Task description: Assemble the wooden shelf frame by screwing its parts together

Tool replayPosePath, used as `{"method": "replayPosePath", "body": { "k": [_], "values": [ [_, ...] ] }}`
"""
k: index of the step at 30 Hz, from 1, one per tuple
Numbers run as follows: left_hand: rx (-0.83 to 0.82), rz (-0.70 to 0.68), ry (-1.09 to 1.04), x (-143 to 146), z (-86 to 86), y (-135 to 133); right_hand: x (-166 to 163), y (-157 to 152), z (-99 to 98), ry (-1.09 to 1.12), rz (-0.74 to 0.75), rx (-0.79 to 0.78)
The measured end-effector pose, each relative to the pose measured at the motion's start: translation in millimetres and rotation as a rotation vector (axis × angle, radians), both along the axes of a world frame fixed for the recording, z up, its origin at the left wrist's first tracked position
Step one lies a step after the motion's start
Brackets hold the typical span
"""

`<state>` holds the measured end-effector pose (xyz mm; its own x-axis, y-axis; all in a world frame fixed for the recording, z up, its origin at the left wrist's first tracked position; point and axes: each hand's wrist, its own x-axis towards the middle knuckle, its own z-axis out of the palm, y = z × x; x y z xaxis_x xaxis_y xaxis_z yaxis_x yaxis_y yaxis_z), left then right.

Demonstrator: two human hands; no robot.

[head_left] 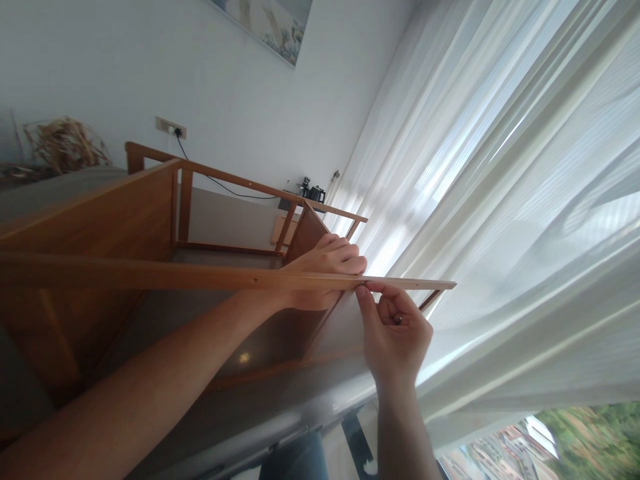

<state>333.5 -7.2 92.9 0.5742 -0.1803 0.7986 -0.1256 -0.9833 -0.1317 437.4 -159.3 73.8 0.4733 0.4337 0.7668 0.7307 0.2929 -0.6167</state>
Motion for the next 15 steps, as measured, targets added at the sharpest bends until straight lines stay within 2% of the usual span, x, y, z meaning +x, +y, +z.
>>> {"method": "replayPosePath", "body": {
  "k": [10, 15],
  "values": [
    [-0.051, -0.138, 0.051, -5, 8.9, -3, 2, -2, 12.4, -0.033, 0.005, -0.072],
    [0.082, -0.11, 0.031, -2, 6.3, 4, 10, -6, 19.1, -0.15, 0.003, -0.134]
  ]
}}
